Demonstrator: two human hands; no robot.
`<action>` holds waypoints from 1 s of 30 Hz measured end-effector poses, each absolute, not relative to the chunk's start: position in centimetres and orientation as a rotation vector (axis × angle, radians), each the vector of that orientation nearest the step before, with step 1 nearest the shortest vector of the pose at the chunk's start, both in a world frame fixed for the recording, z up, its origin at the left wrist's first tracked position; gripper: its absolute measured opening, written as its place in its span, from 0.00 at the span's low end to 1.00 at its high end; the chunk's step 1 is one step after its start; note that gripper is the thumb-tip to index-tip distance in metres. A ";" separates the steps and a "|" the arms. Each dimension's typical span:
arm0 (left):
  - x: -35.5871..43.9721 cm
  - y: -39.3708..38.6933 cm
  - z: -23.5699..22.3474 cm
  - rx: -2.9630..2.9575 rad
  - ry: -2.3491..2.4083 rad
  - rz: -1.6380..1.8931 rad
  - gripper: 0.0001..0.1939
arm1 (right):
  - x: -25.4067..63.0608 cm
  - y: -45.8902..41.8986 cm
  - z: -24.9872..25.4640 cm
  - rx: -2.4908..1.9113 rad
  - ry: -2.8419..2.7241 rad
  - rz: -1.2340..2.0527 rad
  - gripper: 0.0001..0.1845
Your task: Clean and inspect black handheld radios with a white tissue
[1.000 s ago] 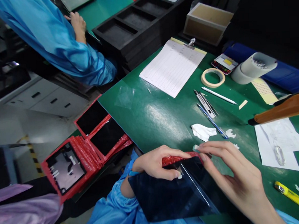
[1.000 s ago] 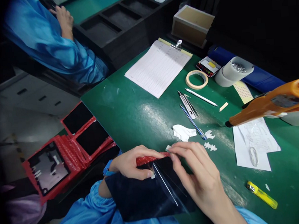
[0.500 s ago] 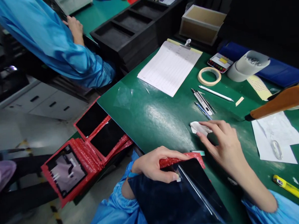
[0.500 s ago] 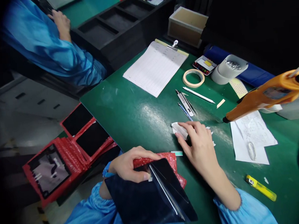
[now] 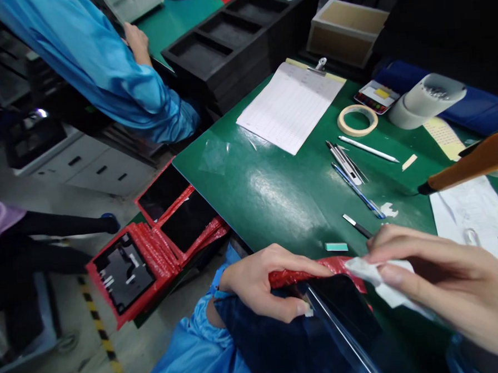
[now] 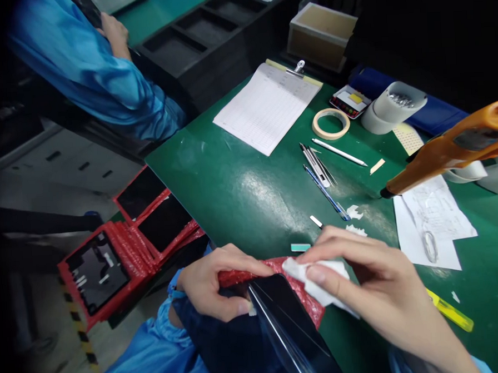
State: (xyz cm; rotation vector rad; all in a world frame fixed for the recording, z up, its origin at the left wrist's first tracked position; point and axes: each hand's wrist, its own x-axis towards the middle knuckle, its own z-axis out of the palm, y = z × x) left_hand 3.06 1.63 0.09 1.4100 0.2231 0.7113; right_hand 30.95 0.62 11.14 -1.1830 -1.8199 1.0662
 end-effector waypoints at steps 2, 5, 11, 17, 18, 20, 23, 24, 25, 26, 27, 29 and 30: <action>3.2 1.6 0.4 1.420 0.204 0.726 0.31 | 30.3 -0.1 11.6 -1.183 -1.830 1.123 0.12; 3.4 1.3 0.6 1.448 0.200 0.740 0.32 | 29.7 -0.7 11.4 -1.277 -1.772 1.230 0.18; 3.6 0.0 1.7 1.625 0.258 0.796 0.32 | 29.4 -1.0 10.9 -1.382 -1.466 1.678 0.32; 4.7 -0.6 3.3 1.661 0.302 0.891 0.37 | 28.7 -1.5 11.0 -1.402 -1.338 1.571 0.31; 5.0 -0.7 3.5 1.661 0.317 0.904 0.37 | 28.7 -1.7 11.2 -1.399 -1.300 1.500 0.31; 5.3 -1.0 3.8 1.660 0.344 0.969 0.37 | 29.0 -1.9 11.7 -1.401 -1.229 1.339 0.32; 5.6 -1.4 3.8 1.641 0.380 1.086 0.35 | 30.2 -2.1 12.2 -1.386 -1.266 1.160 0.30; 5.6 -1.5 3.7 1.638 0.390 1.104 0.33 | 30.8 -2.2 12.3 -1.381 -1.317 1.121 0.29; 5.7 -1.6 3.7 1.634 0.396 1.111 0.32 | 31.3 -2.3 12.3 -1.372 -1.375 1.073 0.27; 5.7 -1.6 3.6 1.631 0.403 1.109 0.31 | 31.9 -2.4 12.2 -1.363 -1.437 1.018 0.24; 5.8 -1.6 3.6 1.631 0.413 1.118 0.31 | 32.3 -2.6 12.2 -1.354 -1.500 0.964 0.21; 5.8 -1.6 3.6 1.633 0.442 1.164 0.31 | 32.9 -3.0 12.1 -1.313 -1.636 0.872 0.16; 5.9 -1.6 3.7 1.638 0.458 1.180 0.31 | 33.1 -3.2 12.0 -1.292 -1.695 0.832 0.13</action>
